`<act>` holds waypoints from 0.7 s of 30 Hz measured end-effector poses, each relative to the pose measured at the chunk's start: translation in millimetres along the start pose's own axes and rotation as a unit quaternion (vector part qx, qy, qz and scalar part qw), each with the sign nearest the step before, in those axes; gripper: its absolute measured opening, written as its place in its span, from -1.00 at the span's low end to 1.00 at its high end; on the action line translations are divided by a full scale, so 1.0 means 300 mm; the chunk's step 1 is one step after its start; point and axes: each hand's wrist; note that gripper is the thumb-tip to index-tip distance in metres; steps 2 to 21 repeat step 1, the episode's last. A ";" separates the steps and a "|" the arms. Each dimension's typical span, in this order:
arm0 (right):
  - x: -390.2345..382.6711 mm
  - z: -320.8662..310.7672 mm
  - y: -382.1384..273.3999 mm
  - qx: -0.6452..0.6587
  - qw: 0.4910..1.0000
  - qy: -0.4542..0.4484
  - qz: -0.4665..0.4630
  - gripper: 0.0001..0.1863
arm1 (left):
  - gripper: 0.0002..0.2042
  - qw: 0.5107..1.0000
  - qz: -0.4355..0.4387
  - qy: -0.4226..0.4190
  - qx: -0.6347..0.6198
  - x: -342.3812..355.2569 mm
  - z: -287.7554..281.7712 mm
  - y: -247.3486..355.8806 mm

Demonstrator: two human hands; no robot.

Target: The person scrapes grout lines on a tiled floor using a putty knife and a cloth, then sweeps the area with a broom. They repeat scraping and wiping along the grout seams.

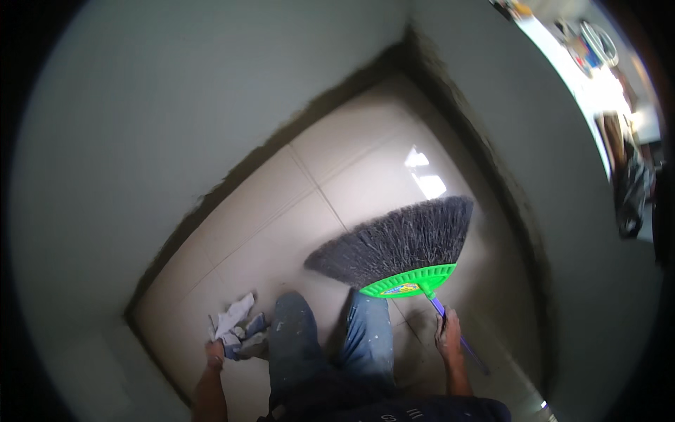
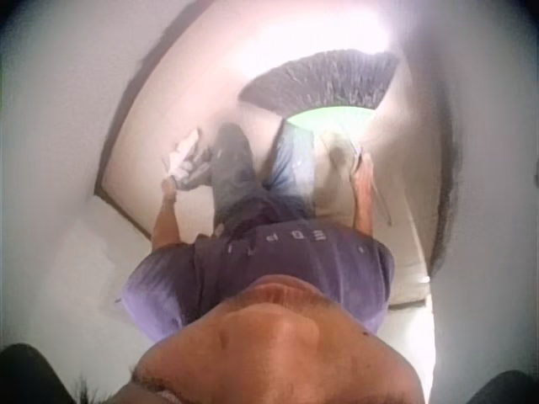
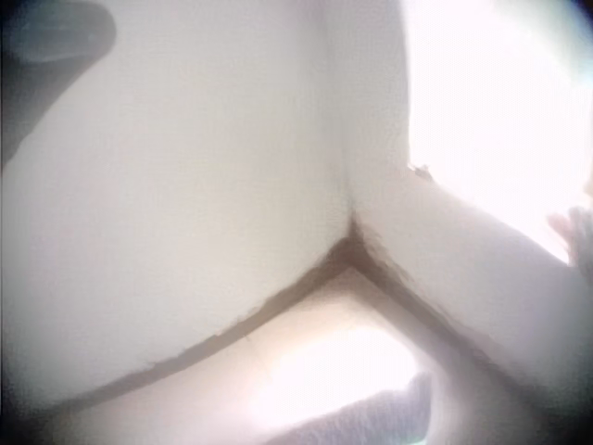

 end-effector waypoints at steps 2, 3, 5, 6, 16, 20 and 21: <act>0.041 -0.061 -0.067 -0.008 1.000 -0.006 -0.024 -0.70 | -0.51 0.999 0.034 -0.017 -0.037 -0.012 -0.075 0.078; 0.041 -0.061 -0.067 -0.008 1.000 -0.006 -0.024 -0.70 | -0.51 0.999 0.034 -0.017 -0.037 -0.012 -0.075 0.078; 0.041 -0.061 -0.067 -0.008 1.000 -0.006 -0.024 -0.70 | -0.51 0.999 0.034 -0.017 -0.037 -0.012 -0.075 0.078; 0.041 -0.061 -0.067 -0.008 1.000 -0.006 -0.024 -0.70 | -0.51 0.999 0.034 -0.017 -0.037 -0.012 -0.075 0.078; 0.041 -0.061 -0.067 -0.008 1.000 -0.006 -0.024 -0.70 | -0.51 0.999 0.034 -0.017 -0.037 -0.012 -0.075 0.078; 0.041 -0.061 -0.067 -0.008 1.000 -0.006 -0.024 -0.70 | -0.51 0.999 0.034 -0.017 -0.037 -0.012 -0.075 0.078; 0.041 -0.061 -0.067 -0.008 1.000 -0.006 -0.024 -0.70 | -0.51 0.999 0.034 -0.017 -0.037 -0.012 -0.075 0.078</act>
Point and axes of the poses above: each hand's wrist, its own x-axis towards the middle knuckle, its own z-axis out of the palm, y = z × x, and after that the axes turned 15 degrees about z, right-handed
